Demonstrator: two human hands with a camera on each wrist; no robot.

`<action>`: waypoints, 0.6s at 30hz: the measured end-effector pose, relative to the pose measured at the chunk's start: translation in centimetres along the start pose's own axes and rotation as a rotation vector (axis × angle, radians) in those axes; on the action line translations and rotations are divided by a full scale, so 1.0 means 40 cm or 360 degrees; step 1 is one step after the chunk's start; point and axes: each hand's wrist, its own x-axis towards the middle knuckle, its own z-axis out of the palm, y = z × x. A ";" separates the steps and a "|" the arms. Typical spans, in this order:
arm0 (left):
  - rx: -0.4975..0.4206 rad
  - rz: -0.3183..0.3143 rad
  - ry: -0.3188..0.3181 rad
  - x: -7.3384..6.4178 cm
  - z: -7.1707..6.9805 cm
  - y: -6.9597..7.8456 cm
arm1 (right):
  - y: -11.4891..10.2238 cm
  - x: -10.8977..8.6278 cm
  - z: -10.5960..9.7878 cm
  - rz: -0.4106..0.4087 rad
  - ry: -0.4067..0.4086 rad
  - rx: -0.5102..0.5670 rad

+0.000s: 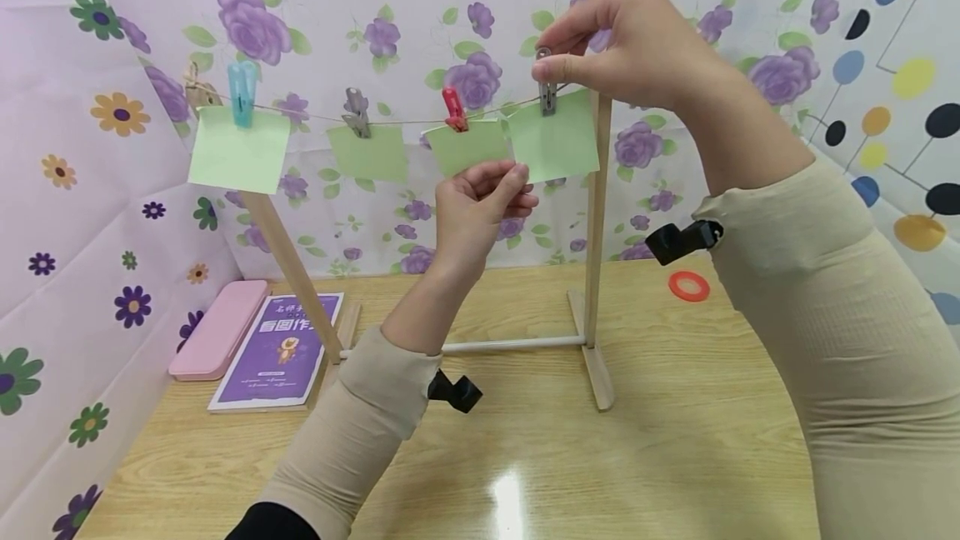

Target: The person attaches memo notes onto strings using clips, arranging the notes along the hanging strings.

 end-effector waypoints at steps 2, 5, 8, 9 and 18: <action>0.0000 -0.0005 0.0000 0.000 0.001 -0.002 | -0.001 -0.001 -0.001 0.0008 -0.0010 0.0004; 0.0007 -0.0019 0.0004 0.001 0.003 -0.004 | 0.000 -0.002 0.000 0.0021 -0.0017 0.0020; 0.0029 -0.0035 -0.0004 -0.001 0.005 -0.005 | 0.005 -0.004 0.003 0.0038 0.0004 0.0037; 0.0046 -0.0042 -0.0010 -0.001 0.006 -0.005 | 0.007 -0.005 0.005 0.0039 0.0024 0.0051; 0.0188 -0.0065 -0.0082 -0.003 0.006 -0.012 | 0.020 -0.033 0.032 0.0061 0.0326 0.0280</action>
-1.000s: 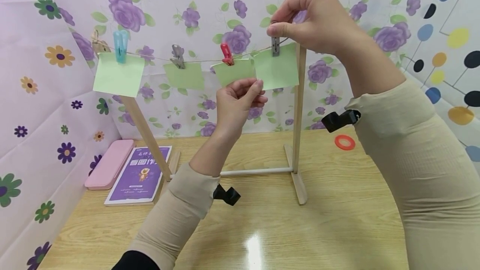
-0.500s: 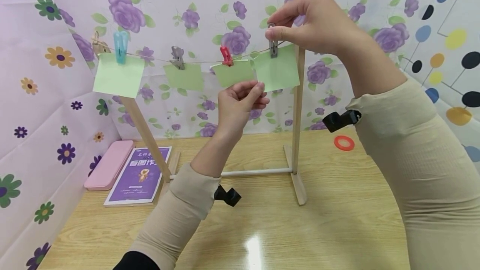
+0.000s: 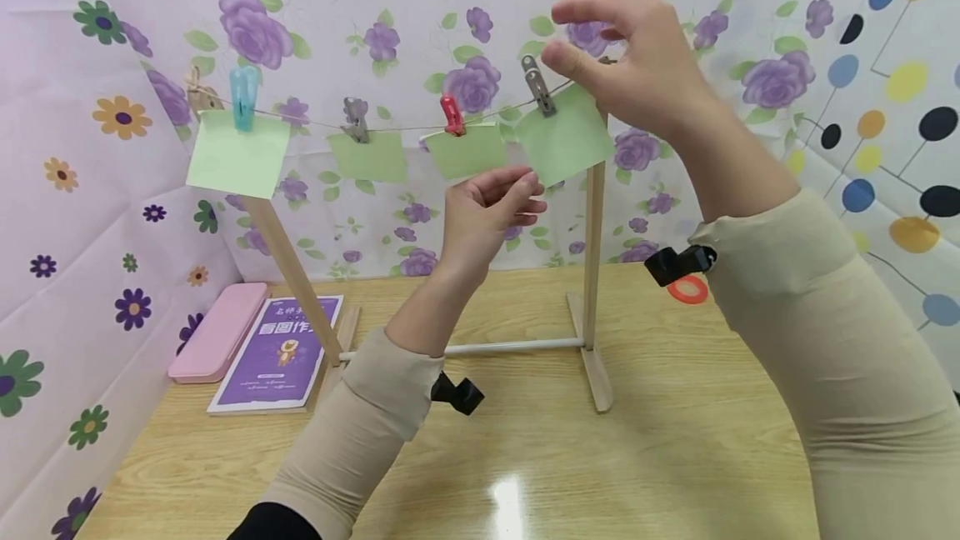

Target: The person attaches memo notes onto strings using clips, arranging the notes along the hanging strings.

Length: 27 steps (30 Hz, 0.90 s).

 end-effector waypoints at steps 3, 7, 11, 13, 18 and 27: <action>0.0028 0.0005 -0.0010 -0.002 -0.004 -0.004 | 0.011 -0.015 0.009 -0.0109 0.0141 0.0096; 0.0054 -0.0008 -0.0032 -0.007 -0.013 -0.010 | 0.036 -0.042 0.022 -0.0294 0.0370 0.0250; 0.0158 -0.0054 -0.0063 -0.022 -0.030 -0.027 | 0.055 -0.083 0.046 -0.0328 0.0560 0.0389; 0.0242 -0.0069 -0.0100 -0.034 -0.043 -0.043 | 0.062 -0.109 0.062 -0.0309 0.0638 0.0450; 0.0505 -0.0053 -0.0202 -0.082 -0.090 -0.097 | 0.093 -0.188 0.101 -0.0261 0.0774 0.0502; 0.0999 -0.0046 -0.0256 -0.191 -0.214 -0.169 | 0.106 -0.347 0.138 -0.0018 0.0766 0.0322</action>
